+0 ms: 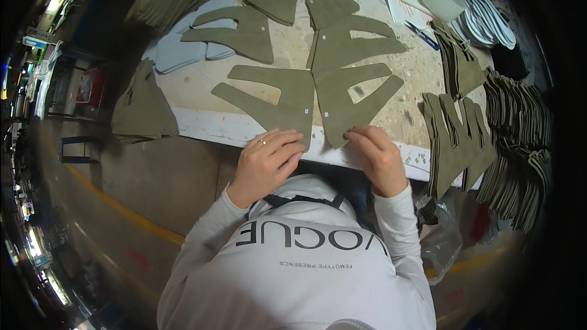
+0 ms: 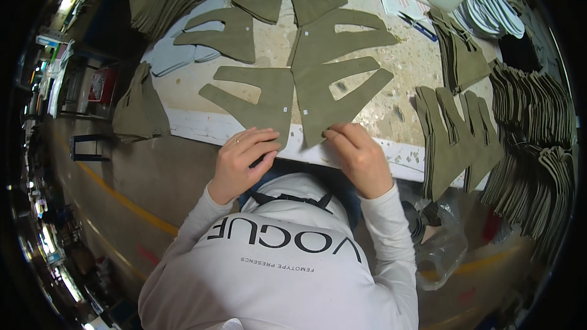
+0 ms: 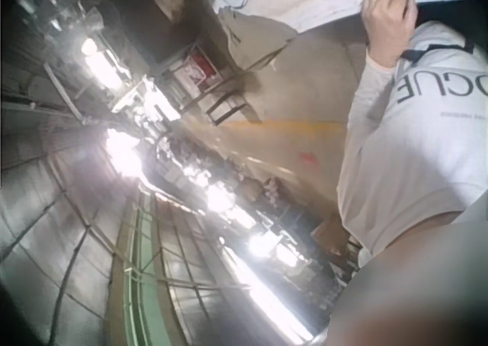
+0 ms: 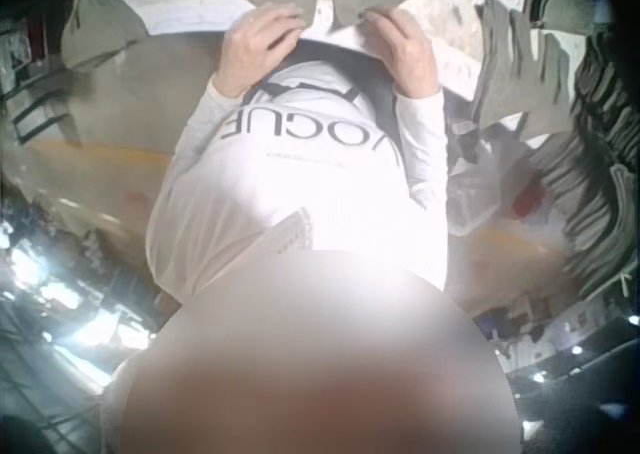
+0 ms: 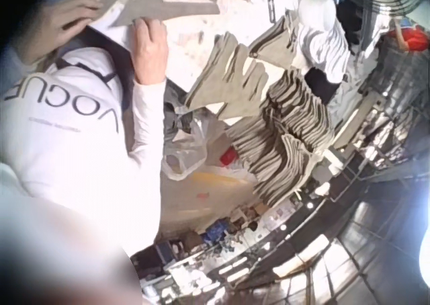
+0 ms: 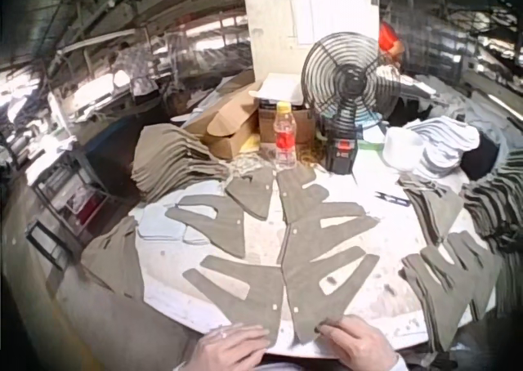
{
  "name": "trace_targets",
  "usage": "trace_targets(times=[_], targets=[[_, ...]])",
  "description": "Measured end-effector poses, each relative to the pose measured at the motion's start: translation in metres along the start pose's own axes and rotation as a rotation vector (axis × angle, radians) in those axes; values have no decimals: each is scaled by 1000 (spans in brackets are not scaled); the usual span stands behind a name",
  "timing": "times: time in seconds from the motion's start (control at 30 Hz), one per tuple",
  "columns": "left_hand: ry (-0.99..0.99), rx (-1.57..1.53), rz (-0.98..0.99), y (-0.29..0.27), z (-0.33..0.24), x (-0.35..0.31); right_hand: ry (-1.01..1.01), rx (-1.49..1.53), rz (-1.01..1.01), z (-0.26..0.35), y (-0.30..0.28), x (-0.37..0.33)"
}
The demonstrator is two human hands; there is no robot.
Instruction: The person repeatedly picks up olive-green fabric pieces from a table, aligns them, and places them into a growing stack. The person handles the pieces one at a time, occasionally adjusting their orientation before stacking. The process continues throughout the clip without a visible final destination for the stack.
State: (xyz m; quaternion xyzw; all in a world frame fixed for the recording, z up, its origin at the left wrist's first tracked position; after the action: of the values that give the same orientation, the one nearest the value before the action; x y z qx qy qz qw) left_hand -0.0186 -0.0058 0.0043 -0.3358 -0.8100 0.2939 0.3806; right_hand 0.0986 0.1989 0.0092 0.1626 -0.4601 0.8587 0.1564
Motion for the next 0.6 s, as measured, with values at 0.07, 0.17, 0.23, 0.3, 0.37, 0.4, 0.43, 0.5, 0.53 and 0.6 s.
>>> trace_targets(times=[0.07,0.17,0.23,0.3,0.37,0.4,0.43,0.5,0.53,0.6], targets=[[7,-6,-62,11,-9,-8,9,3,-43,10,9,-14],[-8,-19,-79,23,-17,-17,35,30,-74,21,19,-28],[11,-17,-73,27,-18,-20,40,21,-90,25,23,-33],[28,-11,-63,29,-17,-21,57,12,-101,26,25,-36],[36,-40,-42,27,-15,-21,77,-3,-86,26,24,-37],[44,-57,-47,25,-13,-20,92,-8,-77,25,23,-37],[69,-52,-15,23,-13,-19,85,-13,-50,25,21,-37],[138,-46,6,16,-13,-13,80,-21,6,22,13,-35],[88,-79,46,10,-10,-9,90,-15,-7,19,10,-32],[15,-138,96,-7,-2,4,109,-15,-37,10,5,-22]])
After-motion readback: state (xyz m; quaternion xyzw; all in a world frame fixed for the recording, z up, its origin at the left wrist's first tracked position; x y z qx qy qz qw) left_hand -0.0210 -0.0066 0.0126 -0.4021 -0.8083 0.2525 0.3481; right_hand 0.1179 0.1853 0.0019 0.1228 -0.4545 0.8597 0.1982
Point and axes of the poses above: each hand's wrist, its own x-axis towards the middle knuckle, its own y-axis out of the palm, z = x × y, the point moved 2 cm from there along x, towards the middle knuckle, and after that the axes turned 1 degree about x, right-handed, at the moved point
